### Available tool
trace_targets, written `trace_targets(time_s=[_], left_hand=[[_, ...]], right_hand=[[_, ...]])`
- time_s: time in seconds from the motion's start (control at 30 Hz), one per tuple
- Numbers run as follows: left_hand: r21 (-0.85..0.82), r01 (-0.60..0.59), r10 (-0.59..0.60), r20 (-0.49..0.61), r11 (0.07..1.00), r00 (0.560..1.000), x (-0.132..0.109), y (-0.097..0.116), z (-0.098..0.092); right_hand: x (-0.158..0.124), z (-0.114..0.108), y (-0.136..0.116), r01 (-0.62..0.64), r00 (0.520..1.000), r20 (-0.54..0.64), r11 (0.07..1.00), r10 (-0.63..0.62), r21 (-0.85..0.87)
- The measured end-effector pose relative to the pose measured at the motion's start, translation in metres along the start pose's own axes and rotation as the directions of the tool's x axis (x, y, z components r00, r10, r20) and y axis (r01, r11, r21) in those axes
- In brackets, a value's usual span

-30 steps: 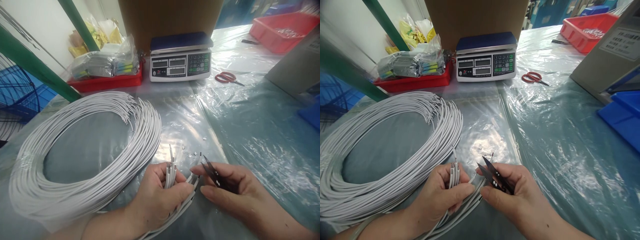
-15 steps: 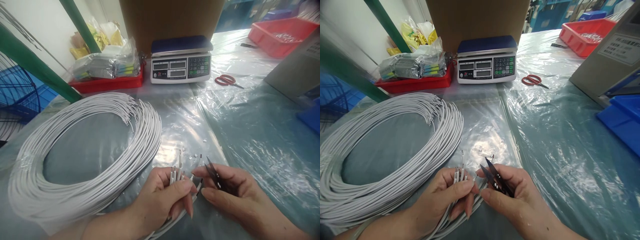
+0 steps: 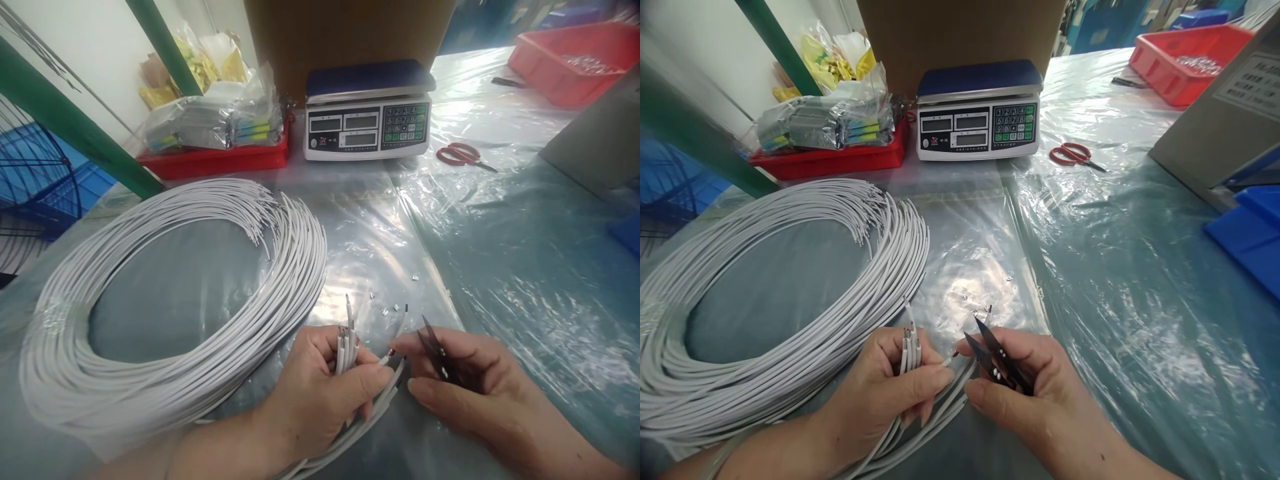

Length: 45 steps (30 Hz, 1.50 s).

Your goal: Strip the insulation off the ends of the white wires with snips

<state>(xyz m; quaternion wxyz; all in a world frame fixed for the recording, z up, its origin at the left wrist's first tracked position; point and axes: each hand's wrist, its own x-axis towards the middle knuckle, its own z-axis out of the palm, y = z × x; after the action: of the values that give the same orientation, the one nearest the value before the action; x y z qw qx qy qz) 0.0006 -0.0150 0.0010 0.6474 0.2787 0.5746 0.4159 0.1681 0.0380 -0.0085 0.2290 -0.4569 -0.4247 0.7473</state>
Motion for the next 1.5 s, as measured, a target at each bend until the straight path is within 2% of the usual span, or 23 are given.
trace_targets(time_s=[0.2, 0.6, 0.83, 1.1, 1.27, 1.5], left_hand=[[-0.011, -0.025, 0.025, 0.039, 1.0, 0.999, 0.0014, -0.0018, -0.0005], [0.059, -0.091, 0.087, 0.068, 0.994, 0.994, 0.0003, 0.0009, 0.0009], [0.116, -0.116, 0.113, 0.036, 0.986, 0.993, -0.0004, 0.0006, 0.0016], [0.072, -0.099, 0.097, 0.035, 0.992, 0.995, -0.001, 0.0007, 0.0024], [-0.003, -0.035, 0.035, 0.064, 0.999, 0.997, 0.0019, -0.0011, 0.0], [-0.034, 0.019, -0.015, 0.122, 0.999, 0.992, 0.0023, -0.0028, -0.0012]], right_hand=[[0.0003, 0.0035, -0.0046, 0.002, 0.999, 0.043, 1.0, -0.002, -0.005], [-0.0011, 0.0014, -0.0093, -0.048, 0.994, 0.084, 0.982, 0.064, -0.183], [0.0045, -0.0054, -0.0021, 0.059, 0.98, 0.197, 0.976, -0.017, -0.209], [-0.0014, 0.0003, -0.008, -0.038, 0.997, 0.069, 0.991, 0.047, -0.127], [-0.003, -0.001, -0.0038, 0.0, 1.0, 0.007, 0.993, 0.001, -0.121], [-0.0022, 0.0021, -0.0065, 0.068, 0.996, 0.056, 0.997, -0.065, -0.046]])
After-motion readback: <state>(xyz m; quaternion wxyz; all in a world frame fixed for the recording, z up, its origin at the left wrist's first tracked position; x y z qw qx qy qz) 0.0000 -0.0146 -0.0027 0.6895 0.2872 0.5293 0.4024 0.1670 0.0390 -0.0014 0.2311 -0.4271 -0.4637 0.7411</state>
